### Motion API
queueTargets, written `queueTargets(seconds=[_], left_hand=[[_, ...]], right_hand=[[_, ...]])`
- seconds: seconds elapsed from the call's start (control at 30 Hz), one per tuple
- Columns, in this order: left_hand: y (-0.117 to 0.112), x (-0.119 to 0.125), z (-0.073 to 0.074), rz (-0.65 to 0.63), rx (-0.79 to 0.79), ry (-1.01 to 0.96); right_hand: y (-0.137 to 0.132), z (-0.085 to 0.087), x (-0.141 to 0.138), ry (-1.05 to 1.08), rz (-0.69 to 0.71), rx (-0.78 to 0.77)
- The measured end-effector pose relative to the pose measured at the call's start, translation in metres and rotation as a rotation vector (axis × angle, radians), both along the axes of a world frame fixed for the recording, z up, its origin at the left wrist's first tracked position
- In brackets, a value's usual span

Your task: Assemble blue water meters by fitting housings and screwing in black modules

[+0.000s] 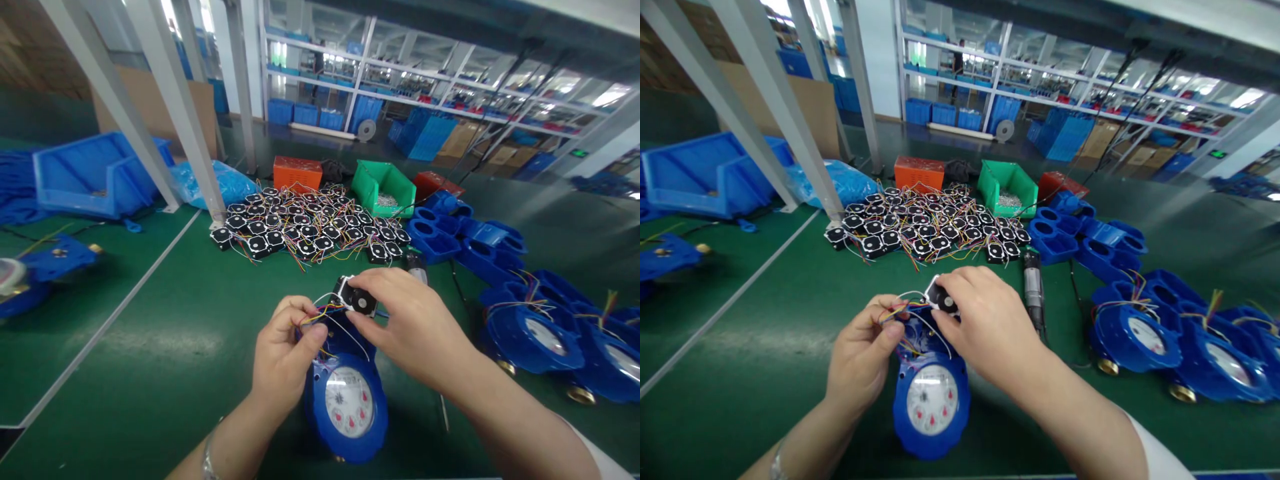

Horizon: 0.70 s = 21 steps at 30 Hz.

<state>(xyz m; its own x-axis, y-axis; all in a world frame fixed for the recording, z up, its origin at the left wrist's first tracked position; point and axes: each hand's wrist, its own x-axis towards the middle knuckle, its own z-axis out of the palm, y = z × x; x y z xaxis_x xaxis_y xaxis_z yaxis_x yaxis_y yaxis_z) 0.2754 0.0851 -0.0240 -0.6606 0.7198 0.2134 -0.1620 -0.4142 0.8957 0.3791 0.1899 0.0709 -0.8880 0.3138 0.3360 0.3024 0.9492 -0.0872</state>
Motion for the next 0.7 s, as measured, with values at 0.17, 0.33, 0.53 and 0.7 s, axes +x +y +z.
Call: queueTargets(seconds=[0.17, 0.33, 0.53, 0.7], left_hand=[[0.001, 0.006, 0.007, 0.005, -0.107, -0.235], [0.000, 0.003, 0.006, -0.030, -0.102, -0.176], [-0.015, 0.001, 0.005, -0.037, -0.038, -0.141], [-0.034, 0.009, 0.005, -0.014, -0.113, -0.210]], right_hand=[[-0.008, 0.000, -0.004, 0.033, 0.045, -0.039], [-0.008, 0.006, 0.000, 0.104, 0.059, -0.050], [0.002, 0.003, 0.008, 0.090, 0.096, -0.134], [0.004, -0.010, 0.014, -0.034, 0.166, -0.265]])
